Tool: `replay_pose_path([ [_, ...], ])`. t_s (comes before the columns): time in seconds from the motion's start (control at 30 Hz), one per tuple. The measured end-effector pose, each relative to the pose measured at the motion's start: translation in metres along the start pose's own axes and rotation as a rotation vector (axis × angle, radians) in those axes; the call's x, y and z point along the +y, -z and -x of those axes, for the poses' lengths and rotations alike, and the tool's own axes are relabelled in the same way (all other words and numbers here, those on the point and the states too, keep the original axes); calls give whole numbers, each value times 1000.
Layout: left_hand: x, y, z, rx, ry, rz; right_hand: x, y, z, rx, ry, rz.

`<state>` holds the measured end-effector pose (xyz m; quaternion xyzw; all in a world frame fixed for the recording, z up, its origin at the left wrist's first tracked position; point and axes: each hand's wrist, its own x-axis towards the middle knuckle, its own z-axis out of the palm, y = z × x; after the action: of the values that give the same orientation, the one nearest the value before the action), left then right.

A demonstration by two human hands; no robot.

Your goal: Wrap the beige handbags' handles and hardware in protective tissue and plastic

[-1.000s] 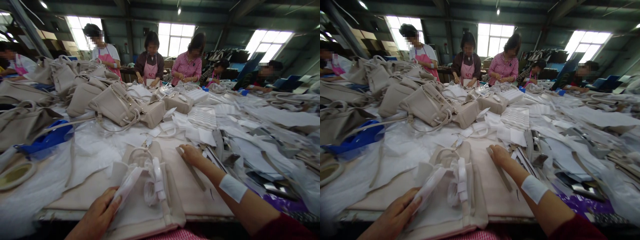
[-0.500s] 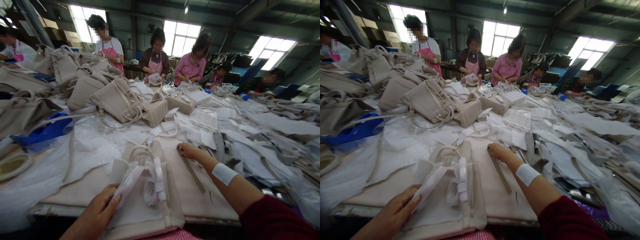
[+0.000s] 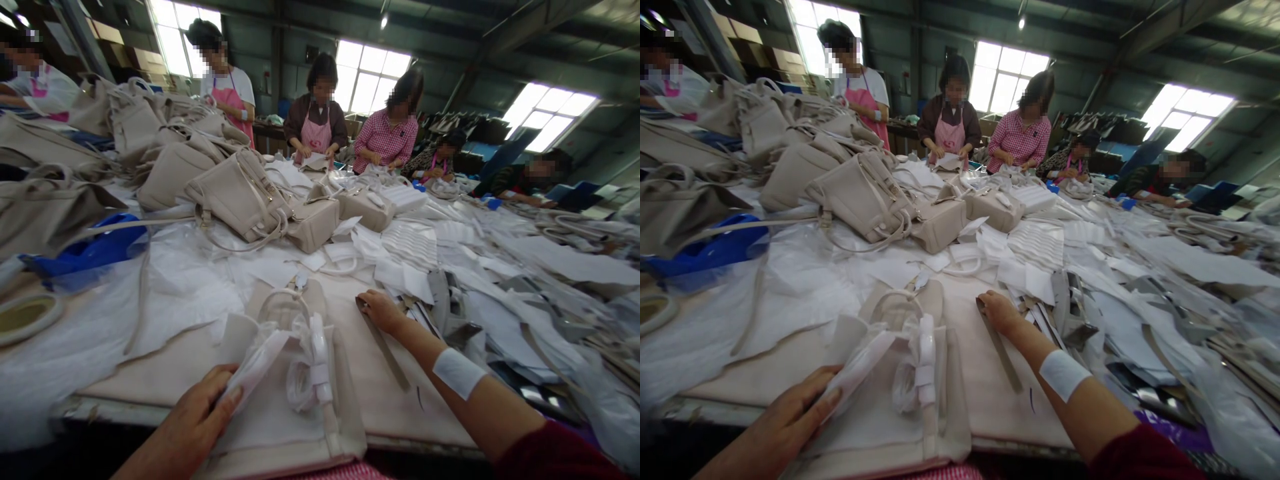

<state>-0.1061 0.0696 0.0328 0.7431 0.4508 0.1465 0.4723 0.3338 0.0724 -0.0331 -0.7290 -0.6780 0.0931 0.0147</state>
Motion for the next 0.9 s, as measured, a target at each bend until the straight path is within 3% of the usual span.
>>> replay_pose_path([
  [0.13, -5, -2, 1, -79, 38, 14, -4, -8, 7, 69, -33, -4],
  [0.4, -7, -1, 0, -105, 39, 17, -15, -13, 8, 176, -129, -36],
  [0.67, -1, 0, 0, -21, -1, 18, -12, -3, 4, 96, -58, -84],
  [0.77, -6, -1, 0, -43, 3, -10, -10, 16, 26, 28, 14, -131],
  [0.9, -17, -3, -2, -87, 17, -51, -11, 42, 83, -145, 197, -198],
])
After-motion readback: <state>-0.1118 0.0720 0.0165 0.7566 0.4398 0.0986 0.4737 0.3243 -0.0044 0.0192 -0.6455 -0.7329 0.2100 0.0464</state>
